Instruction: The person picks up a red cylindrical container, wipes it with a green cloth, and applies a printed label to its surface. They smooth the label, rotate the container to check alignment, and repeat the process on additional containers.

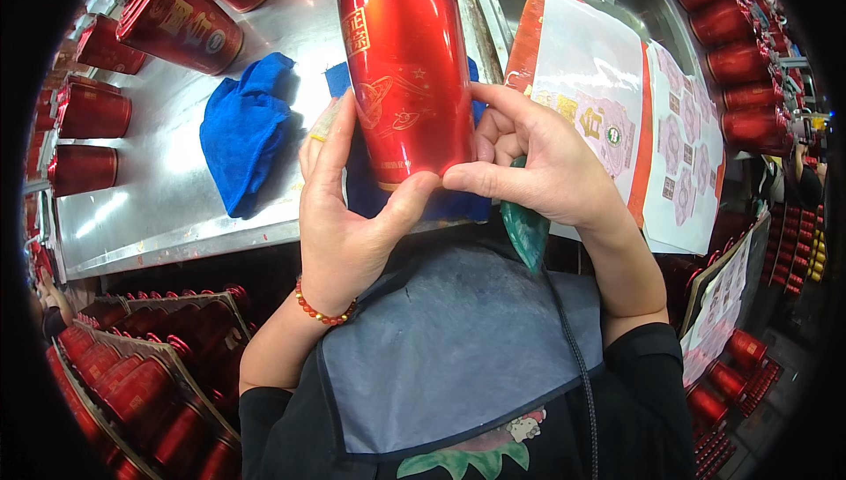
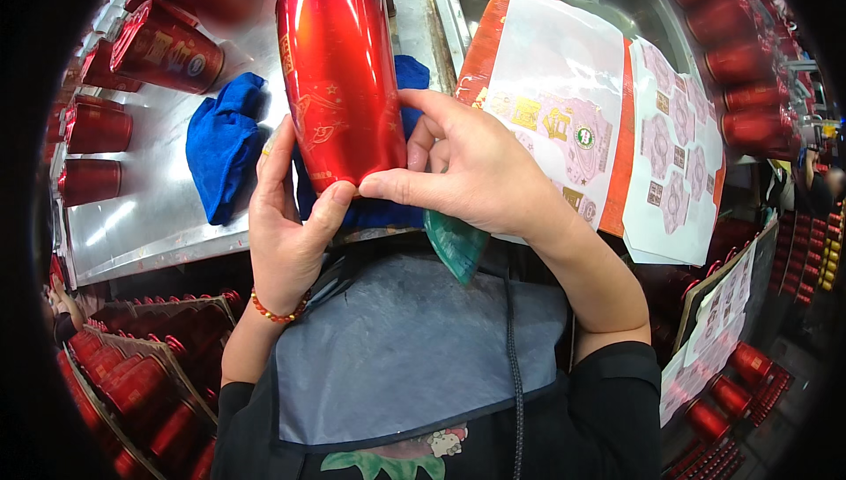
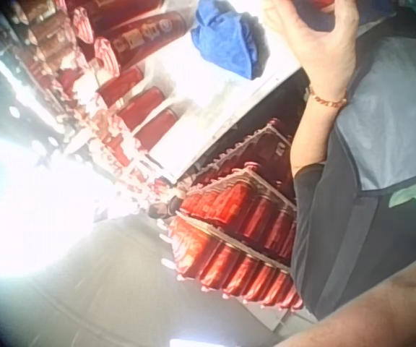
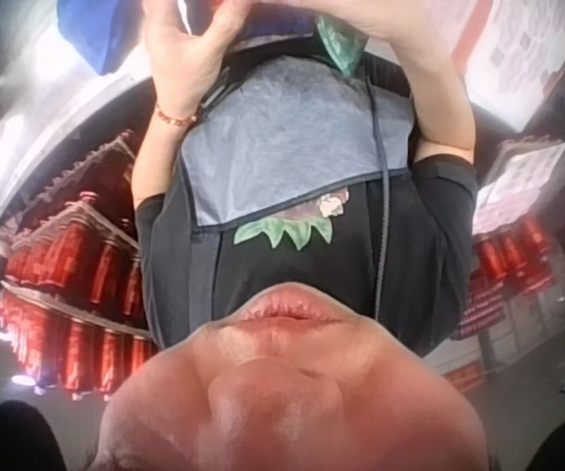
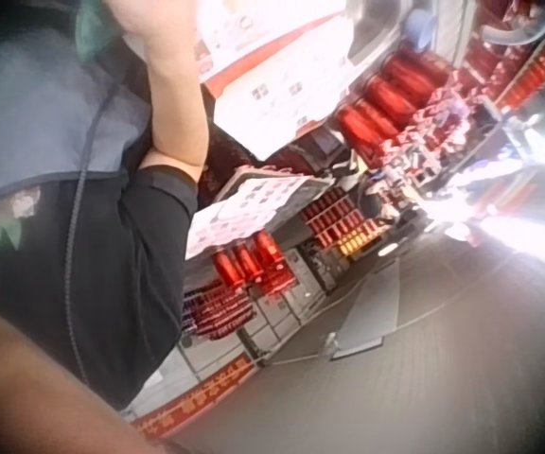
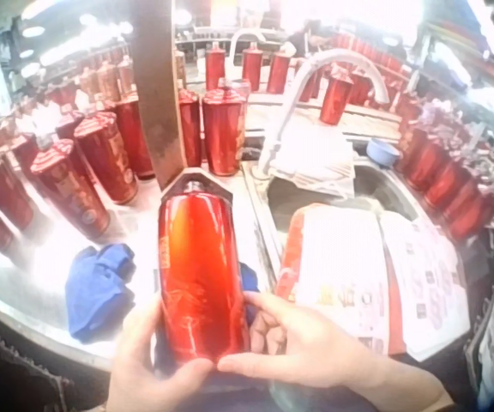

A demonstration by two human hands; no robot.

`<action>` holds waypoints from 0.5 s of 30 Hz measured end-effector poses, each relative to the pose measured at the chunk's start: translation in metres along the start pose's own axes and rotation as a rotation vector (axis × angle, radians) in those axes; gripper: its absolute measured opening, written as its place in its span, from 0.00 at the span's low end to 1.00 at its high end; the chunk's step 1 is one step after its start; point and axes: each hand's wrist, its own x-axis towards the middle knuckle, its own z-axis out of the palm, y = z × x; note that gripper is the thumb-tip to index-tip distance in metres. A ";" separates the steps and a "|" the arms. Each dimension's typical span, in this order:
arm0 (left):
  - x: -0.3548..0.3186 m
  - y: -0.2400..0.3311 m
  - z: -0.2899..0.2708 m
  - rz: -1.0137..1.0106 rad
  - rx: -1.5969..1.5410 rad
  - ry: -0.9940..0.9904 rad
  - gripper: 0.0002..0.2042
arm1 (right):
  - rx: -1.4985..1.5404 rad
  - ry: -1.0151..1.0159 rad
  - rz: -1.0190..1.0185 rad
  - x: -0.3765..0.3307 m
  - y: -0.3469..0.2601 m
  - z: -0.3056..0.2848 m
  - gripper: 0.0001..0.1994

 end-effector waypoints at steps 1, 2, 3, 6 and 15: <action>0.000 0.001 0.001 0.000 0.003 0.005 0.43 | -0.026 0.010 0.001 0.000 -0.002 0.000 0.41; -0.001 0.000 0.001 -0.009 -0.015 -0.006 0.43 | -0.055 0.020 0.002 0.001 -0.004 0.001 0.41; -0.002 -0.001 0.000 -0.017 -0.033 -0.016 0.42 | -0.080 0.023 -0.009 0.001 -0.004 0.002 0.41; -0.006 -0.002 -0.005 0.103 0.058 -0.004 0.40 | -0.130 0.038 -0.038 0.001 -0.002 0.003 0.41; -0.038 -0.010 -0.022 0.492 0.229 0.056 0.14 | -0.063 0.005 -0.009 0.000 -0.001 -0.004 0.37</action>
